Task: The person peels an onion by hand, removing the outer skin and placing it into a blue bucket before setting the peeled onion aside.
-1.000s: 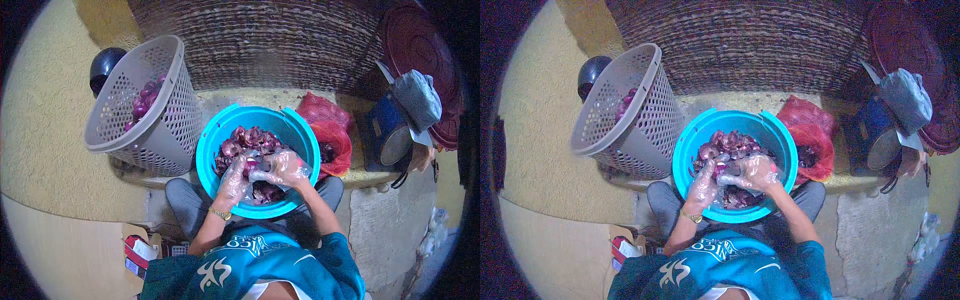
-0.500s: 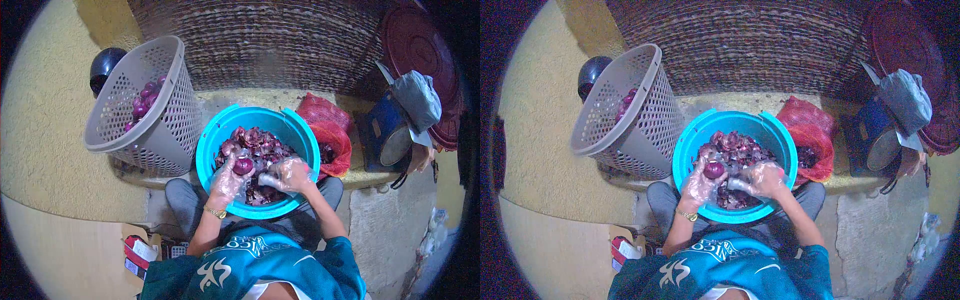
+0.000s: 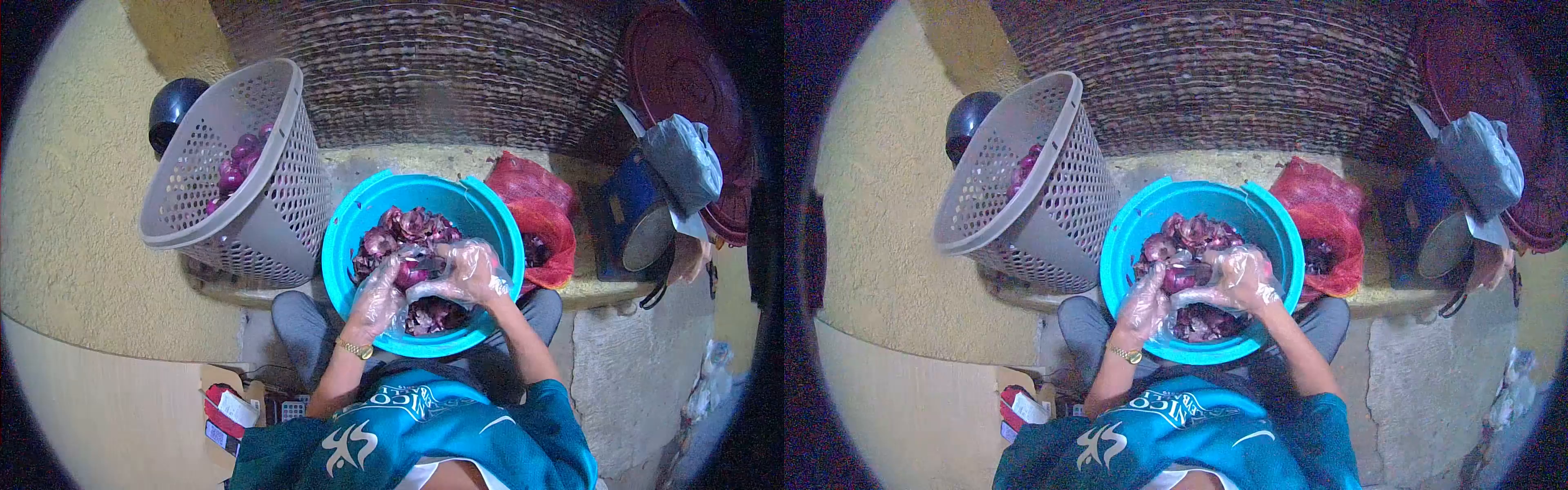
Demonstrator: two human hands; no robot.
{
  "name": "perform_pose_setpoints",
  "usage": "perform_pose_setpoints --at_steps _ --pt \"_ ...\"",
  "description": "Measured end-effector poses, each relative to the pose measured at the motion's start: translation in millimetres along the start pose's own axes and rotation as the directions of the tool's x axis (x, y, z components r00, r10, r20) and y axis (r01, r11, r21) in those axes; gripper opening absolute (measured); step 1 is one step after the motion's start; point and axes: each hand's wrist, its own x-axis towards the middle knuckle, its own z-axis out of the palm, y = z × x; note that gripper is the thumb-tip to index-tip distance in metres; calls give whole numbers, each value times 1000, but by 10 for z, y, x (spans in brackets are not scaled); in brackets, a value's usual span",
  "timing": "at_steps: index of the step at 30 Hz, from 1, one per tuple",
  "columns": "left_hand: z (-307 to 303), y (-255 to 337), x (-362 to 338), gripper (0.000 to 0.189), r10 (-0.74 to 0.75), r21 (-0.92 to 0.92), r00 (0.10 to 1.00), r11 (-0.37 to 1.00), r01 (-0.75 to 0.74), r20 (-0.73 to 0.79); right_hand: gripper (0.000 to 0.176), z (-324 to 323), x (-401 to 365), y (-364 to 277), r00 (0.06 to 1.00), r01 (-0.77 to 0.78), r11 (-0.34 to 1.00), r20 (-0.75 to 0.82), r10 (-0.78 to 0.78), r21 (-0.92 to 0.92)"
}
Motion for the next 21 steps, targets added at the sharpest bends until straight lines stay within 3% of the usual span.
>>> perform_pose_setpoints --at_steps 2,17,19,21 --pt "37 20 -12 42 -28 76 999 997 31 -40 67 23 6 28 999 35 999 14 -35 -22" --pt "-125 -86 94 39 4 50 1000 999 -5 18 65 65 3 -28 996 60 996 65 -56 -69" --pt "-117 -75 88 40 4 47 1000 999 -3 -25 66 4 15 -64 967 33 990 255 3 -138" --pt "-106 -63 87 40 2 43 998 999 1 -68 65 20 -18 -39 953 61 990 304 -20 -125"
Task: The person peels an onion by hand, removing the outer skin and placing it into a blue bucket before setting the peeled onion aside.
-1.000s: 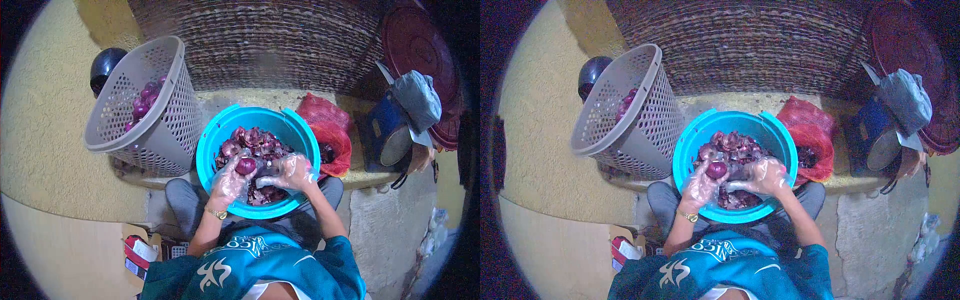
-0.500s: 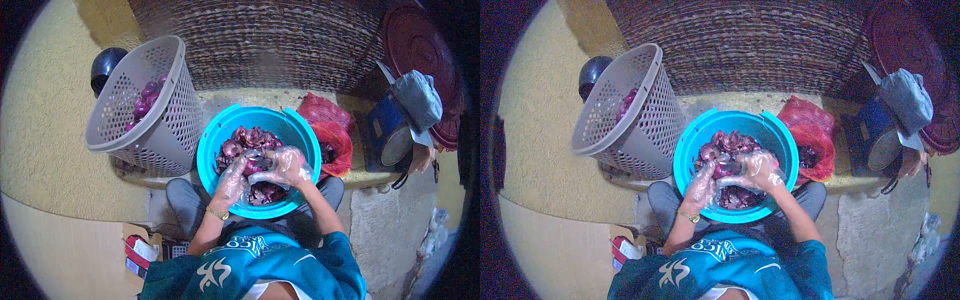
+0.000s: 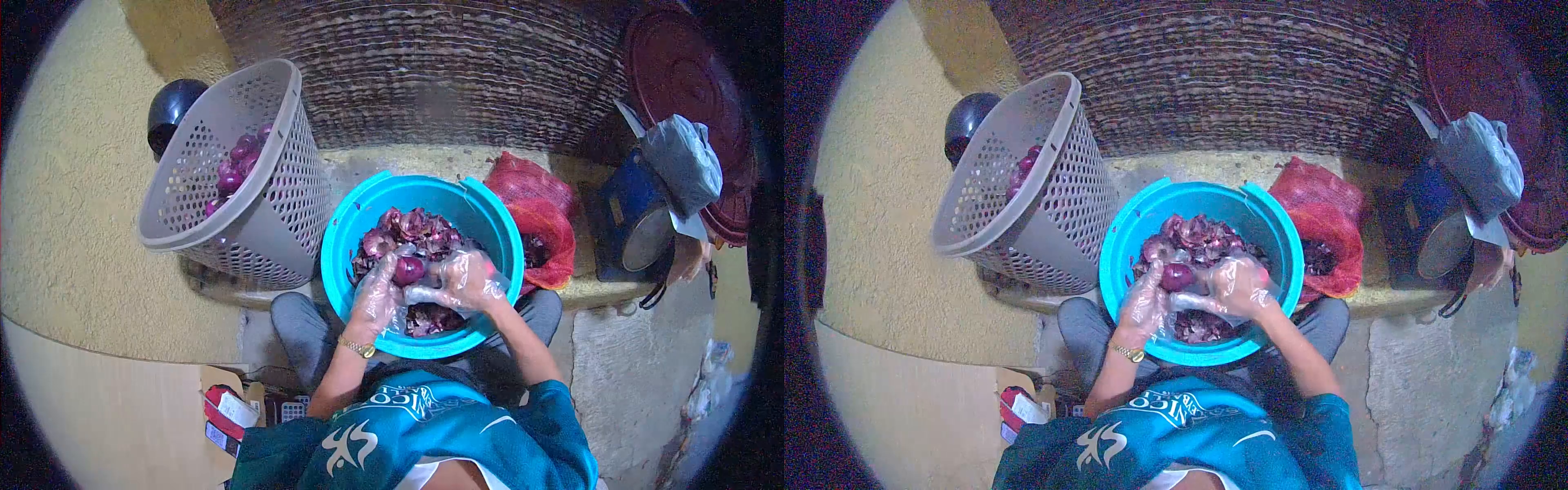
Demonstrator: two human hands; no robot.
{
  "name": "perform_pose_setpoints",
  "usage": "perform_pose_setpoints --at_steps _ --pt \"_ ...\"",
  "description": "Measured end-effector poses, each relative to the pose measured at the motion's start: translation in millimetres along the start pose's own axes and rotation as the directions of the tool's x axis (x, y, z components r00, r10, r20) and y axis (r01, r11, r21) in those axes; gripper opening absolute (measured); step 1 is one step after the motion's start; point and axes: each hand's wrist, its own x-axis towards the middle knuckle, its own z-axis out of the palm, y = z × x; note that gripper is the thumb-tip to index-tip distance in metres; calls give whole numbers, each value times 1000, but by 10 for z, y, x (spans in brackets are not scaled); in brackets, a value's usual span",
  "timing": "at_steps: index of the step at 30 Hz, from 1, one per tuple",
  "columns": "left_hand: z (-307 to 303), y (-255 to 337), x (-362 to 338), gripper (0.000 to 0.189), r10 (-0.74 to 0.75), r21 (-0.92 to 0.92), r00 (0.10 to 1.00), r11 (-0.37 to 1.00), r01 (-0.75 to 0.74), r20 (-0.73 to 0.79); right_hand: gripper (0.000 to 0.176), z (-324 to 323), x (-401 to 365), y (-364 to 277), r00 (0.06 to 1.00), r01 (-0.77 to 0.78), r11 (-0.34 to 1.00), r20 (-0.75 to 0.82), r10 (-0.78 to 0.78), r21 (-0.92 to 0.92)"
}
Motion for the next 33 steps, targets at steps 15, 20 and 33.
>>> perform_pose_setpoints --at_steps 15,20,33 --pt "-91 32 7 49 -6 -229 998 973 -7 -56 73 -164 -109 -59 984 -168 986 -60 167 0" --pt "-59 -4 -29 53 -144 -252 986 960 118 -86 71 -60 8 -43 957 -87 983 -259 128 164" --pt "15 -86 -61 54 -4 -125 998 992 -4 -60 64 189 84 54 878 66 997 -477 -35 49"
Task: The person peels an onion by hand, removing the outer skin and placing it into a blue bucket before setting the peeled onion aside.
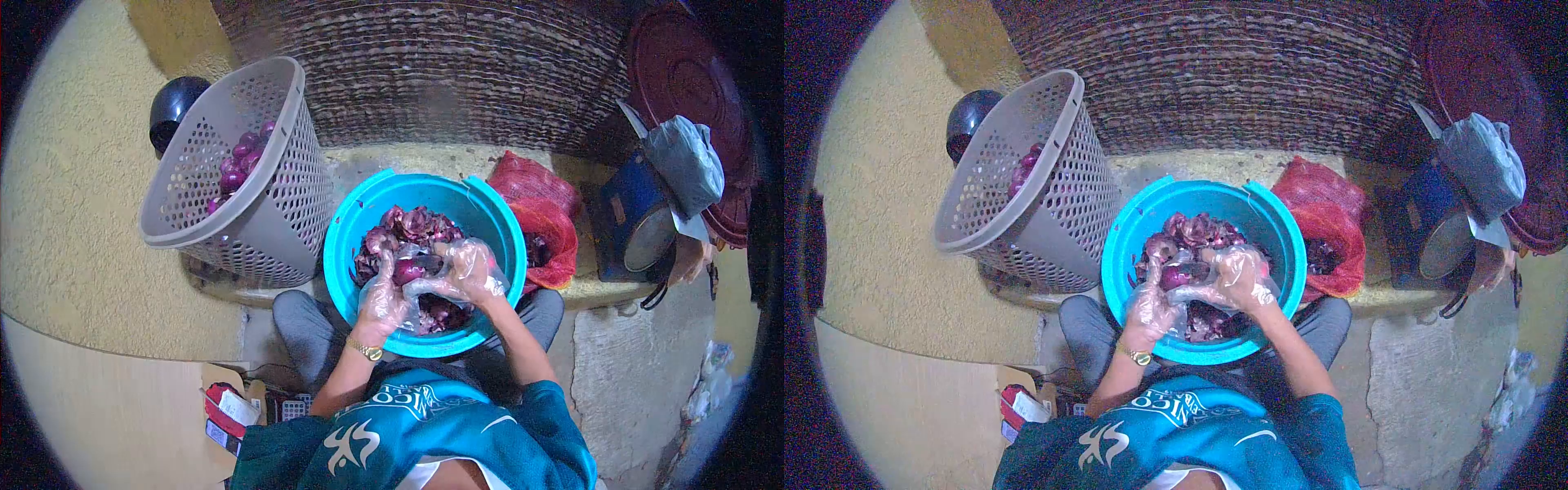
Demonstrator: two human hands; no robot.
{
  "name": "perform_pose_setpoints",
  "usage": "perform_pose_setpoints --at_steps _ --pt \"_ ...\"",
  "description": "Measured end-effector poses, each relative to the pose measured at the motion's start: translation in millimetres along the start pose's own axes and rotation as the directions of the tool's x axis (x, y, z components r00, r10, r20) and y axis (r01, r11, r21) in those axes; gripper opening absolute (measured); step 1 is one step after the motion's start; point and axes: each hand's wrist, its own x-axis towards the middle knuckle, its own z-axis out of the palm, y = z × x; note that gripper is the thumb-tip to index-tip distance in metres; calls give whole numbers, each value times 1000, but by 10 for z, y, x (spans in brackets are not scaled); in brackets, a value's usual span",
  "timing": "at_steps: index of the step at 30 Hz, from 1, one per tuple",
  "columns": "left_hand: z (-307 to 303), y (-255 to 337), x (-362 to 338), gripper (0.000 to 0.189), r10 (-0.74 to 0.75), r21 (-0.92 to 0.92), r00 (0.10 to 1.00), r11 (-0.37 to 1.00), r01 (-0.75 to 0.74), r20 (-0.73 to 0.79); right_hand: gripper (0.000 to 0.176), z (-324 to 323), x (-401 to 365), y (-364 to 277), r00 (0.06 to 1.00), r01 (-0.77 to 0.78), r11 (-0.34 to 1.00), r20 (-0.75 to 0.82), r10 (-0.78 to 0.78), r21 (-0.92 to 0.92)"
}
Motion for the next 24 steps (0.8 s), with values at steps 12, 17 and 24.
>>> perform_pose_setpoints --at_steps 12,17,24 --pt "20 22 54 47 -50 -166 996 984 61 68 60 26 13 23 972 -52 998 229 42 34" --pt "-58 7 92 45 -20 -129 999 991 24 38 61 -88 38 -68 947 -68 994 318 38 83" --pt "-157 58 146 45 42 -72 995 996 -48 -86 65 -95 -137 -19 899 18 1000 437 -19 7"
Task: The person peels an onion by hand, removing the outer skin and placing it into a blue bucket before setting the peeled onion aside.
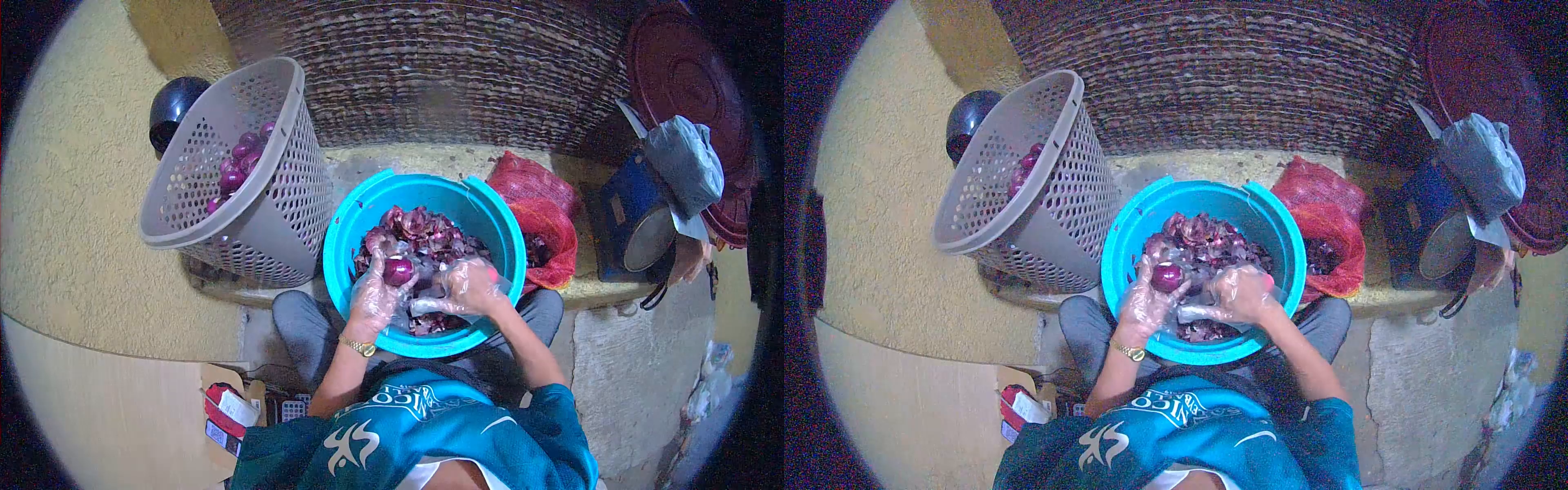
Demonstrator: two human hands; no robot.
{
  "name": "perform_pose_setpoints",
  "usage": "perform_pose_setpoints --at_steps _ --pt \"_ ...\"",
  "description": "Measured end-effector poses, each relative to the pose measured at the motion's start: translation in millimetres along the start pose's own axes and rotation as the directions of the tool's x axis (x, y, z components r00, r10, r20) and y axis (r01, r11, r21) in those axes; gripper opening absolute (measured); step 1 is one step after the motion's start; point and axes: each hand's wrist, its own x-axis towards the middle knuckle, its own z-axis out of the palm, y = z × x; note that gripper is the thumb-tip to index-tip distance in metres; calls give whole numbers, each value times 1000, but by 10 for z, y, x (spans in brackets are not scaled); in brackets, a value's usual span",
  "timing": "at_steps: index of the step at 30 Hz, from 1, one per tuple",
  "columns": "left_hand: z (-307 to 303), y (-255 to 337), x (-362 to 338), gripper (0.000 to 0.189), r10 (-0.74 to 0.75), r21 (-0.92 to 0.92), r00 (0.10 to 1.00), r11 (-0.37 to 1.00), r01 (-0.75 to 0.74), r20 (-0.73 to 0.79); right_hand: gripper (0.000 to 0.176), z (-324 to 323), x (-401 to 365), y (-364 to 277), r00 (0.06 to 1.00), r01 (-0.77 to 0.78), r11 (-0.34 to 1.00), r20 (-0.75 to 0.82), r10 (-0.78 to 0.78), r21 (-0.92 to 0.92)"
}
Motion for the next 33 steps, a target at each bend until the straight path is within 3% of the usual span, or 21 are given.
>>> perform_pose_setpoints --at_steps 1,3,7,10,13,16,18,19,21,33 --pt "-10 6 3 45 20 -8 1000 1000 -20 -13 69 -9 -12 -4 998 15 1000 -56 -14 11" --pt "20 20 -38 47 2 11 999 1000 -2 -35 70 -94 -43 -18 999 -42 999 16 42 -13" --pt "48 22 -67 55 -33 25 999 999 32 37 64 -260 11 -97 991 -116 993 -62 116 6" --pt "30 -8 -60 55 -78 35 996 996 77 48 56 -199 77 -72 918 43 990 -396 12 131" --pt "156 3 -138 54 -97 31 993 995 95 61 57 -194 114 -40 953 13 993 -301 23 118" --pt "110 -24 -164 51 -160 -11 985 987 161 67 60 -133 111 -6 950 -8 993 -309 44 117" --pt "124 -55 -205 44 39 58 962 997 -57 269 60 -116 117 -1 937 2 994 -346 38 113" --pt "150 -42 -204 44 39 59 963 997 -57 268 60 -110 124 -6 923 13 994 -383 31 110" --pt "214 -13 -200 43 -75 -14 990 997 77 116 61 -110 134 -7 939 -9 995 -340 42 98" --pt "129 -53 -120 48 -113 -36 989 992 117 98 66 -58 149 -10 955 -40 993 -288 71 110"
